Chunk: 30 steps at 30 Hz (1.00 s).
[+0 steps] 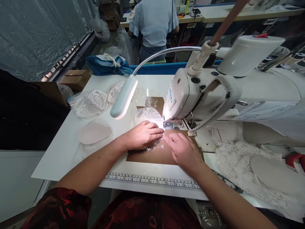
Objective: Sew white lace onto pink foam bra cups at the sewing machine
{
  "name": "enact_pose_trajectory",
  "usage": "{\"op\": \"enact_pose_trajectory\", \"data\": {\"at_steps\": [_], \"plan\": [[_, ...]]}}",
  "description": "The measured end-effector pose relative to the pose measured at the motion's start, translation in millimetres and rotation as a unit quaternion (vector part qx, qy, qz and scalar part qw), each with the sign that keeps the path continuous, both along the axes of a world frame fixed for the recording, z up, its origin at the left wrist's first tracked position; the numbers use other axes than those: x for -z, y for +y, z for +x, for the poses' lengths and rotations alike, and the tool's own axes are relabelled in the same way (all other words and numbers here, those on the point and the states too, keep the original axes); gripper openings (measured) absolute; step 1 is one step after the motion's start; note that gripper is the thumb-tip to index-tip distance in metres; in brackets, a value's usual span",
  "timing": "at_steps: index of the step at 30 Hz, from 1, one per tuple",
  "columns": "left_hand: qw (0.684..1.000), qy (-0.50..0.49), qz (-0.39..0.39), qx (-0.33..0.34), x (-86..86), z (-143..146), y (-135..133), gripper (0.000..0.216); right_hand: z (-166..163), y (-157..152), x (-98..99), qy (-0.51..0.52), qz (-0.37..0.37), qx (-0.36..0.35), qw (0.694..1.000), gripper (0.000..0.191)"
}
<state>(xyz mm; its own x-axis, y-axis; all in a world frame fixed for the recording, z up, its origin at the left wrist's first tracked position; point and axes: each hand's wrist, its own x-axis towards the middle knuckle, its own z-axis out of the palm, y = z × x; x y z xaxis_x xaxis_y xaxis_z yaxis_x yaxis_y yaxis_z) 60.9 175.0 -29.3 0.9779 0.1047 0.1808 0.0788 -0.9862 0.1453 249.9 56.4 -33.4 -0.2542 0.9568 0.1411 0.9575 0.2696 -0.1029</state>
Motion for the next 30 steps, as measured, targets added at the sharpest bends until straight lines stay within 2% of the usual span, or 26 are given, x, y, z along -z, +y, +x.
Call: {"op": "enact_pose_trajectory", "data": {"at_steps": [5, 12, 22, 26, 30], "plan": [[1.000, -0.006, 0.002, -0.008, -1.8, 1, -3, 0.031, -2, -1, -0.4, -0.004, 0.000, 0.011, 1.000, 0.034], [0.997, -0.021, -0.023, -0.064, -0.2, 5, -7, 0.034, -1, 4, 4.8, -0.017, 0.016, 0.035, 0.999, 0.041], [0.996, -0.037, -0.038, -0.077, 1.4, 6, -6, 0.035, 1, 11, 4.2, -0.010, 0.022, 0.072, 0.997, 0.044], [0.994, -0.052, -0.063, -0.069, 1.3, 3, -3, 0.033, 5, 8, 2.0, 0.012, 0.013, 0.047, 0.999, 0.043], [0.993, -0.064, -0.079, -0.053, -2.4, 0, -1, 0.030, 8, 4, 2.8, 0.054, 0.003, -0.013, 0.998, 0.044]]}}
